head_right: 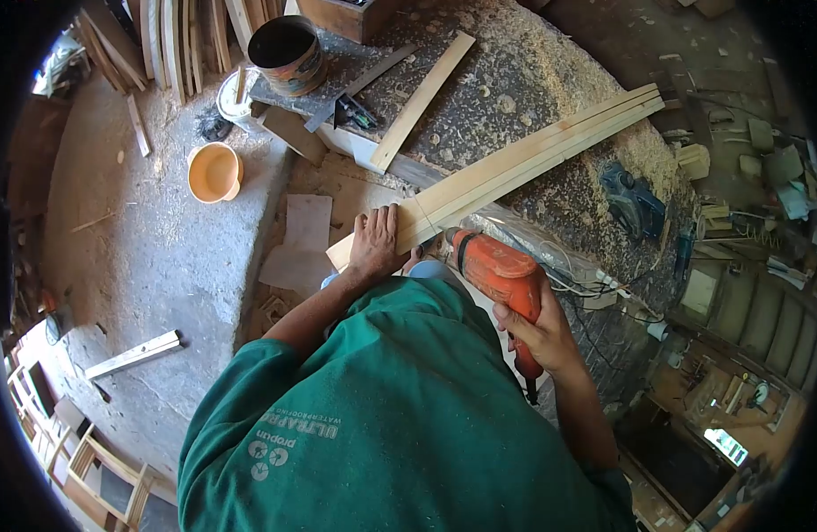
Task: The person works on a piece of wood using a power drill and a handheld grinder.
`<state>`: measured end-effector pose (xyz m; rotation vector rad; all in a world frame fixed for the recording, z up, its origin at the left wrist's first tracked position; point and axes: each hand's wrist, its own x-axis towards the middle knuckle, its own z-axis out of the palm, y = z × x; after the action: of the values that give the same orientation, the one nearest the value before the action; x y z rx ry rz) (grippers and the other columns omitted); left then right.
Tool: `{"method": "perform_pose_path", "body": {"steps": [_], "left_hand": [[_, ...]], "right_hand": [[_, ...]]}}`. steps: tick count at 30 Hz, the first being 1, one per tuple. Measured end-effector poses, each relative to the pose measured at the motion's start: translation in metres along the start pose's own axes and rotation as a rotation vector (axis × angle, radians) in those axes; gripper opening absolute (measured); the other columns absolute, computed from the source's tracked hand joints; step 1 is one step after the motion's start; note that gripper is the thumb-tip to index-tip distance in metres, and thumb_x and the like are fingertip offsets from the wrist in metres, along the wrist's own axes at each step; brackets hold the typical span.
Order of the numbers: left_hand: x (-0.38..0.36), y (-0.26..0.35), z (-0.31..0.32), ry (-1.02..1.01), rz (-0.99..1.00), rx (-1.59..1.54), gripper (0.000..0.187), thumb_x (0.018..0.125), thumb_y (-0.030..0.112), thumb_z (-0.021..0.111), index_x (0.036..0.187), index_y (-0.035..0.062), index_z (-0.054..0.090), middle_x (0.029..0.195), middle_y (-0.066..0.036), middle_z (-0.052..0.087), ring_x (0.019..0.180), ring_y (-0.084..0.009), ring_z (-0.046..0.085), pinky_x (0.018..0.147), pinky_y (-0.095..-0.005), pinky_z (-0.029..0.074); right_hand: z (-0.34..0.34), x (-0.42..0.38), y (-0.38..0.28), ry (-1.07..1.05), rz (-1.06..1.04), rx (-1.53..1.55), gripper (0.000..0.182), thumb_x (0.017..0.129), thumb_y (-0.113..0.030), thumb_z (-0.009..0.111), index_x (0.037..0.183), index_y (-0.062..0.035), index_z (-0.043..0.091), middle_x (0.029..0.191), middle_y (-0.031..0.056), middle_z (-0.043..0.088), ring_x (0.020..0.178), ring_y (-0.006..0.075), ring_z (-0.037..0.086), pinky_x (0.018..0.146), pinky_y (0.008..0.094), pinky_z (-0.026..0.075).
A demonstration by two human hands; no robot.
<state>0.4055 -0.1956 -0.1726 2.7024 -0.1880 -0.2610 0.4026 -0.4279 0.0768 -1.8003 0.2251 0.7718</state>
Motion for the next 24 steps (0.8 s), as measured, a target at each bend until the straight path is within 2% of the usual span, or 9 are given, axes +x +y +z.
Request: {"method": "perform_pose_path", "body": {"steps": [5, 8, 11, 17, 20, 24], "left_hand": [[0.001, -0.003, 0.001, -0.001, 0.023, 0.027, 0.095, 0.074, 0.058, 0.068, 0.136, -0.0058, 0.036, 0.117, -0.016, 0.051, 0.111, -0.0275, 0.048, 0.097, -0.0449, 0.034], [0.000, -0.002, -0.002, 0.015, 0.010, -0.024, 0.097, 0.068, 0.049, 0.076, 0.138, -0.0051, 0.035, 0.114, -0.011, 0.050, 0.110, -0.0252, 0.047, 0.096, -0.0445, 0.034], [0.002, -0.003, -0.001, -0.008, 0.005, 0.000, 0.099, 0.070, 0.058, 0.073, 0.137, -0.0049, 0.035, 0.117, -0.014, 0.051, 0.111, -0.0273, 0.048, 0.097, -0.0451, 0.034], [0.002, -0.003, -0.001, -0.027, -0.010, -0.016, 0.102, 0.067, 0.058, 0.075, 0.138, -0.0043, 0.035, 0.118, -0.013, 0.050, 0.113, -0.0264, 0.047, 0.099, -0.0444, 0.033], [0.000, -0.005, 0.001, 0.047, 0.010, -0.048, 0.093, 0.068, 0.048, 0.076, 0.136, -0.0032, 0.037, 0.114, -0.012, 0.050, 0.109, -0.0258, 0.048, 0.096, -0.0444, 0.034], [0.001, -0.004, -0.003, 0.009, 0.002, -0.074, 0.094, 0.068, 0.047, 0.077, 0.137, -0.0028, 0.037, 0.114, -0.012, 0.050, 0.109, -0.0260, 0.048, 0.096, -0.0448, 0.034]], "right_hand": [[0.003, 0.003, -0.009, 0.013, 0.040, -0.024, 0.066, 0.087, -0.025, 0.074, 0.138, -0.0057, 0.038, 0.097, 0.0044, 0.059, 0.074, 0.0094, 0.060, 0.052, 0.0230, 0.050], [0.005, 0.004, -0.013, 0.020, 0.043, -0.037, 0.066, 0.087, -0.025, 0.074, 0.139, -0.0053, 0.038, 0.097, 0.0047, 0.060, 0.075, 0.0096, 0.060, 0.054, 0.0235, 0.050], [0.005, 0.005, -0.018, 0.007, 0.041, -0.053, 0.066, 0.087, -0.024, 0.074, 0.139, -0.0053, 0.038, 0.096, 0.0046, 0.060, 0.075, 0.0097, 0.060, 0.056, 0.0237, 0.050], [0.005, 0.008, -0.017, 0.008, 0.040, -0.053, 0.065, 0.087, -0.023, 0.073, 0.139, -0.0056, 0.038, 0.095, 0.0045, 0.059, 0.074, 0.0096, 0.059, 0.056, 0.0230, 0.050], [0.006, 0.008, -0.021, 0.009, 0.045, -0.075, 0.066, 0.087, -0.025, 0.073, 0.139, -0.0055, 0.038, 0.095, 0.0045, 0.059, 0.074, 0.0096, 0.059, 0.054, 0.0230, 0.050], [0.007, 0.008, -0.021, 0.022, 0.047, -0.091, 0.067, 0.087, -0.026, 0.074, 0.139, -0.0055, 0.037, 0.094, 0.0048, 0.059, 0.073, 0.0098, 0.060, 0.054, 0.0232, 0.051]]}}
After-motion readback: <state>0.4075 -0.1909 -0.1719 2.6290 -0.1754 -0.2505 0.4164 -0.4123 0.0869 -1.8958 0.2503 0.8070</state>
